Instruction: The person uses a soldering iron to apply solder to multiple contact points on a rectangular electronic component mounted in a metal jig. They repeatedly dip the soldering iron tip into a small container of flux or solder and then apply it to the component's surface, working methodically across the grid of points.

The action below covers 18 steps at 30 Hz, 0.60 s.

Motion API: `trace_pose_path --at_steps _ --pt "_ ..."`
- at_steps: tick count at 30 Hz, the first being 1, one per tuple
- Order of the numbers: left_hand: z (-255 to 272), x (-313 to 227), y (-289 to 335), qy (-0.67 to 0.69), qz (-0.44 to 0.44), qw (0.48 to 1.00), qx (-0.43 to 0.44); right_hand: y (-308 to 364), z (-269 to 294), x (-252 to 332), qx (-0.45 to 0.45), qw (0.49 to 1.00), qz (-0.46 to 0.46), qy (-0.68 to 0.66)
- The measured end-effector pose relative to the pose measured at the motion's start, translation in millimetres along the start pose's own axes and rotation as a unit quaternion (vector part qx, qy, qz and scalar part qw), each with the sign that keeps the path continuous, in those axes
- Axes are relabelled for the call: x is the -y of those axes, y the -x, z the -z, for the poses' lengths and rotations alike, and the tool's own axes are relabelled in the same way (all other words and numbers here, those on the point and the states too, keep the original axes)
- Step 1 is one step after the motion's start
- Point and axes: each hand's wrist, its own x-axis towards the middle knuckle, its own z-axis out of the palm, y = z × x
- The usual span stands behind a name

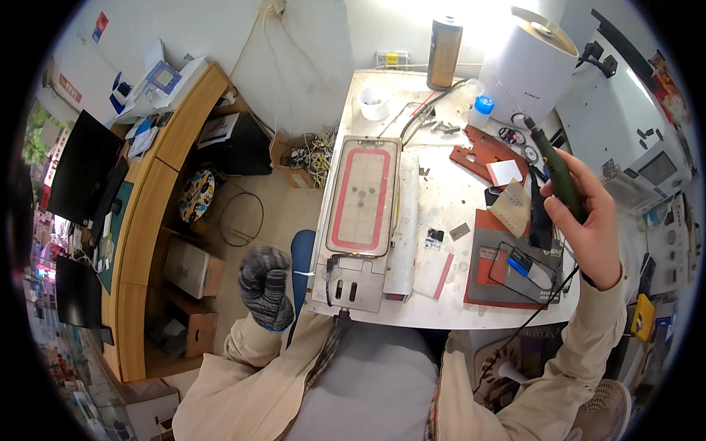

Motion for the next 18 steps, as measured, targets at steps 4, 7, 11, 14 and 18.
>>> trace_pose_path --at_steps 4,7,11,14,18 --pt "-2 -4 27 -0.266 -0.131 0.954 -0.055 -1 -1 0 0.006 1.0 -0.014 0.005" --pt "-15 -10 30 -0.221 -0.132 0.964 -0.07 -1 -2 -1 0.012 1.0 0.004 0.014" --pt "-24 -20 27 -0.212 -0.136 0.965 -0.072 -3 -7 0 0.017 1.0 0.013 -0.001" --pt "-30 -22 30 -0.204 -0.142 0.966 -0.074 2 -4 5 0.029 0.999 -0.015 0.019" --pt "-40 -23 34 -0.199 -0.154 0.965 -0.079 7 3 2 0.026 0.999 0.007 0.026"
